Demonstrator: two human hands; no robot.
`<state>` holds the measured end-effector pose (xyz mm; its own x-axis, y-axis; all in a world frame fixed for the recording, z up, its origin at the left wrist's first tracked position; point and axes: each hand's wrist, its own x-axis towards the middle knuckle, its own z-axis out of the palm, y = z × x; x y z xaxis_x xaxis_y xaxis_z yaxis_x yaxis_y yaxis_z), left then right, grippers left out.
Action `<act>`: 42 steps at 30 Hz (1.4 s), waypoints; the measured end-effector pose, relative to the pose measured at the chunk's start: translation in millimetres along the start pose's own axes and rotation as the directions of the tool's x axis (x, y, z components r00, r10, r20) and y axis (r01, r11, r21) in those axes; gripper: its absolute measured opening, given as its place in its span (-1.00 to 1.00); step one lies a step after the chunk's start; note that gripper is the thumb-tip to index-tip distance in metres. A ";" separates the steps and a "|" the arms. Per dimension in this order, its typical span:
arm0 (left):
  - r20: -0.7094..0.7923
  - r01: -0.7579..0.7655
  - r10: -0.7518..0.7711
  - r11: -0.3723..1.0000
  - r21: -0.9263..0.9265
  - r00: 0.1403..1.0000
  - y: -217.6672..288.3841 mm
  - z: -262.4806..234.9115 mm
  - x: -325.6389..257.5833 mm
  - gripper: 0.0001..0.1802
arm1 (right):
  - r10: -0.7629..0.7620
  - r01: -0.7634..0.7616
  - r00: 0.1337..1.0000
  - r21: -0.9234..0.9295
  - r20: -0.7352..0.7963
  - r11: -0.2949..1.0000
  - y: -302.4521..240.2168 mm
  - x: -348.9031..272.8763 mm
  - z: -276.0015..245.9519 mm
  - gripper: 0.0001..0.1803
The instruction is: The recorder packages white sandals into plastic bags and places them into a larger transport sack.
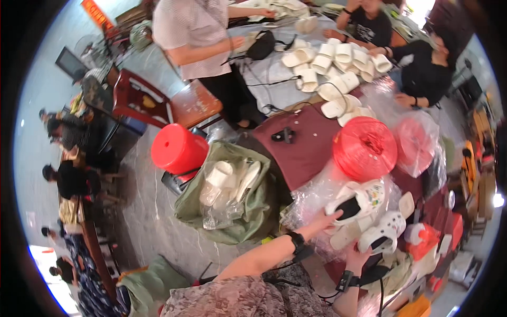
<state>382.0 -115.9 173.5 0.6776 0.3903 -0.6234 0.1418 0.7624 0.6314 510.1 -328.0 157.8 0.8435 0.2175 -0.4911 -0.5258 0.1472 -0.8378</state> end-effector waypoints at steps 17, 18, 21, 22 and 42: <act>-0.826 -0.273 -0.547 0.781 -0.562 0.138 -206.9 -373.3 -232.7 0.36 | 0.226 0.059 0.602 -0.325 0.766 0.944 175.9 -122.0 402.4 -0.44; -0.813 -0.223 -0.559 0.782 -0.583 0.163 -217.6 -384.5 -220.0 0.41 | 0.056 0.351 0.551 -0.292 0.833 0.890 211.3 -108.5 423.6 -0.40; -0.754 -0.125 -0.594 0.756 -0.642 0.280 -225.1 -400.0 -181.8 0.44 | -0.153 0.925 0.225 -0.161 0.962 0.344 274.8 -62.2 466.9 -0.26; -0.749 -0.134 -0.601 0.748 -0.650 0.280 -233.8 -407.7 -172.1 0.44 | -0.054 0.958 0.204 -0.188 0.977 0.215 284.7 -52.2 474.3 -0.25; -0.990 -0.718 -0.142 0.691 -0.080 -0.026 -187.5 -249.0 -318.4 -0.82 | 0.220 0.353 0.244 -0.298 0.944 0.887 188.9 -162.6 490.9 -0.67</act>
<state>-40.1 -254.6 138.7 -0.7517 0.3927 -0.5299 -0.4467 0.2881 0.8471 219.7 138.1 196.4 -0.0134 0.9968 -0.0790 -0.1359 -0.0801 -0.9875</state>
